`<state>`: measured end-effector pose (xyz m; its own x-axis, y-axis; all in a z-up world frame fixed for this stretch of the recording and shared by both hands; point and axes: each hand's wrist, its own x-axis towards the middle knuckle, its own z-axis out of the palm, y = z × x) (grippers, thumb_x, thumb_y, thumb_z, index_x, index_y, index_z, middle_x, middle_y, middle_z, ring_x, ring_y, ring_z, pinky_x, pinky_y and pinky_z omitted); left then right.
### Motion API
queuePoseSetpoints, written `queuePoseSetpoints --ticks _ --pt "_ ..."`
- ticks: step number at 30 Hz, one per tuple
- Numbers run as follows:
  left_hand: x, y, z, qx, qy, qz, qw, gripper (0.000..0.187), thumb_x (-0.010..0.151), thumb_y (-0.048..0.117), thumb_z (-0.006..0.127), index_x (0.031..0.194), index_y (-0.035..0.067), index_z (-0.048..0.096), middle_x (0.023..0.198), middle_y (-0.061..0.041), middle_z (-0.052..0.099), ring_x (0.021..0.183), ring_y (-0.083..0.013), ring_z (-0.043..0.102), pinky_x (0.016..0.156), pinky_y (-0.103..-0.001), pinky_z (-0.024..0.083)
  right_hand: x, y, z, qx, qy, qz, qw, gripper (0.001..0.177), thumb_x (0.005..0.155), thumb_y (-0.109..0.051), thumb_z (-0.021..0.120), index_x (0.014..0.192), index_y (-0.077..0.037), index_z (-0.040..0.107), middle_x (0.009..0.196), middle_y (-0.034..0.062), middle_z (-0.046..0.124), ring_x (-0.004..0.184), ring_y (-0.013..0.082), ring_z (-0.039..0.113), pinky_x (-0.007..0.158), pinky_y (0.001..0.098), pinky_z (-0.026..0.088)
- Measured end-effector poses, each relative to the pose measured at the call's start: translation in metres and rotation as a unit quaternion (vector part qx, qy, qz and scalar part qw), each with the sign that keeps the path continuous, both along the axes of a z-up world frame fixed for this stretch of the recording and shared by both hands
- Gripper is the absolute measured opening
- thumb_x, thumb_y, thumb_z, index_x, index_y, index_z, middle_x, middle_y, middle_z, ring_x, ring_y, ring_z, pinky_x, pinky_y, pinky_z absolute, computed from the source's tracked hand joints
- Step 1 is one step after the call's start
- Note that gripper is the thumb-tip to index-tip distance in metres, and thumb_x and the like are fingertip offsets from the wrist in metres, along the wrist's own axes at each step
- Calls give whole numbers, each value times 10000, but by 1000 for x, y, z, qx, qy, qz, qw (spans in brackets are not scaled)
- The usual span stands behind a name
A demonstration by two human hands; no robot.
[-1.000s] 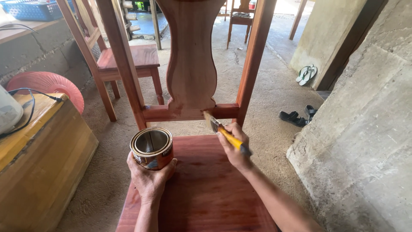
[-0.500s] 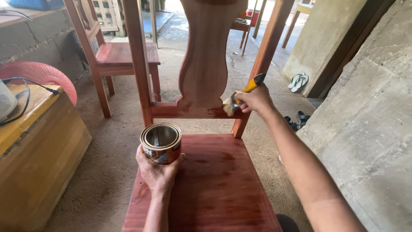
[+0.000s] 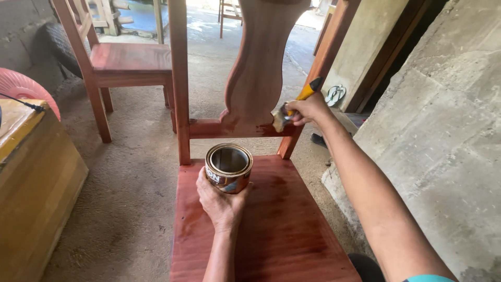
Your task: Painting or applying varnish to a wooden chair using a brush.
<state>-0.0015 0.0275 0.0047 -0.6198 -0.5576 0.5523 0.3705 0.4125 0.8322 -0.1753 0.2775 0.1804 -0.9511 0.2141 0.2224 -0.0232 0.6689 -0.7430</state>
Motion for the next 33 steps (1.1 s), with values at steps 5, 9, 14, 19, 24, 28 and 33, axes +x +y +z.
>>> queuePoseSetpoints --ticks 5,9,14,19,24,28,33 --pt "3 -1 0 -6 -15 14 1000 1166 449 314 1018 1400 7 416 1280 -213 570 1193 -423 556 993 -519 485 39 -17 14 105 -12 -48 993 199 849 -139 818 916 21 719 720 129 717 521 180 673 497 303 585" --pt "4 -6 0 -9 4 12 1000 1163 442 316 1010 1399 14 422 1268 -189 583 1202 -405 559 1000 -516 475 13 -13 11 183 29 -46 982 191 839 -147 826 918 2 735 722 108 731 528 167 676 499 283 563" --pt "5 -9 0 -12 2 21 1000 1175 430 322 1007 1394 -1 418 1273 -197 573 1197 -413 553 991 -532 466 -4 5 -2 61 -28 -31 997 231 857 -157 814 973 15 711 753 102 731 551 128 695 482 241 607" --pt "-2 -11 -1 -33 11 43 998 1152 470 329 999 1404 -4 413 1283 -202 572 1202 -421 545 996 -538 466 15 -15 3 144 -2 -55 988 234 854 -159 822 978 12 721 760 101 724 556 143 690 490 256 582" --pt "-6 -13 -1 -20 3 44 999 1131 495 325 990 1415 8 416 1287 -203 571 1217 -412 547 1012 -541 461 -1 6 -16 11 -7 -21 1000 221 841 -160 808 934 16 712 718 109 722 537 142 701 462 250 607" --pt "-5 -15 -1 -33 3 57 998 1162 473 346 997 1411 -8 408 1287 -211 564 1217 -421 539 1007 -551 455 26 13 -20 152 15 -68 986 193 868 -203 786 880 -24 717 685 82 685 500 136 627 412 260 506" --pt "-7 -17 -5 -36 2 72 997 1156 478 357 999 1411 -1 418 1292 -197 564 1224 -417 541 1003 -544 463 99 17 -43 271 145 26 951 180 938 -230 722 835 -89 679 629 34 627 454 121 555 366 300 453"
